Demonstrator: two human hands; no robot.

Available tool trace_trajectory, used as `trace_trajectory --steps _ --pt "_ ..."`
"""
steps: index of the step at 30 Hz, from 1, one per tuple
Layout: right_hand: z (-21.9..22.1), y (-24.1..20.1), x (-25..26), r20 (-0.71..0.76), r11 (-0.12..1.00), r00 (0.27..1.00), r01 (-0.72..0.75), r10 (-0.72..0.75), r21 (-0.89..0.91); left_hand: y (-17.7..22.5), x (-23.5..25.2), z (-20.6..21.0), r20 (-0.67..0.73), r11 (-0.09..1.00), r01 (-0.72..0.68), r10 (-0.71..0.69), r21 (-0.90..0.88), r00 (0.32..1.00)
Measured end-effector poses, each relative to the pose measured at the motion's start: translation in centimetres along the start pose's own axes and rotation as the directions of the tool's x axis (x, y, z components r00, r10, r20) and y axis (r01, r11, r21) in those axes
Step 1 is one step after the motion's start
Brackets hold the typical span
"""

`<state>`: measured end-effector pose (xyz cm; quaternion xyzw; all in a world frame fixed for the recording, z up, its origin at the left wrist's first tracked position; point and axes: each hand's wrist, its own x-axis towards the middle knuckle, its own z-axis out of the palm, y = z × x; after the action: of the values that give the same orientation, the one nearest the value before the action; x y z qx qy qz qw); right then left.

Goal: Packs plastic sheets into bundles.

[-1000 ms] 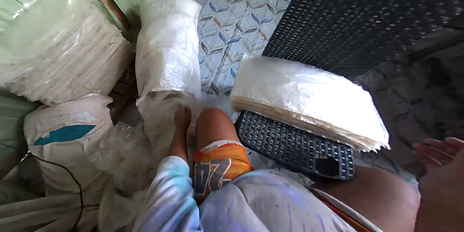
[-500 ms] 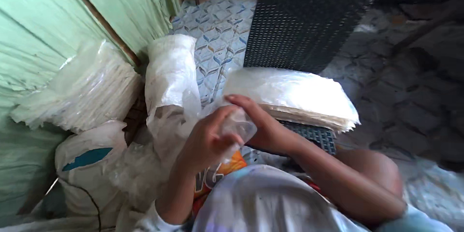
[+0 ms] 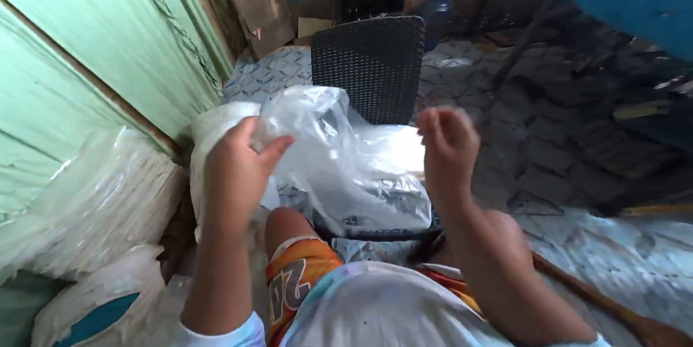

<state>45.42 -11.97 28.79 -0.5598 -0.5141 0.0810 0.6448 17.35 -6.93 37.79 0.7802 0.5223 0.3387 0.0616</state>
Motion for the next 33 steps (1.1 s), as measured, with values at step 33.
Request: trace_trajectory --steps 33 --pt "-2.8 -6.2 3.5 0.187 0.732 0.982 -0.143 0.022 0.666 1.9 3.4 2.4 -0.436 0.918 -0.389 0.323 -0.07 0.84"
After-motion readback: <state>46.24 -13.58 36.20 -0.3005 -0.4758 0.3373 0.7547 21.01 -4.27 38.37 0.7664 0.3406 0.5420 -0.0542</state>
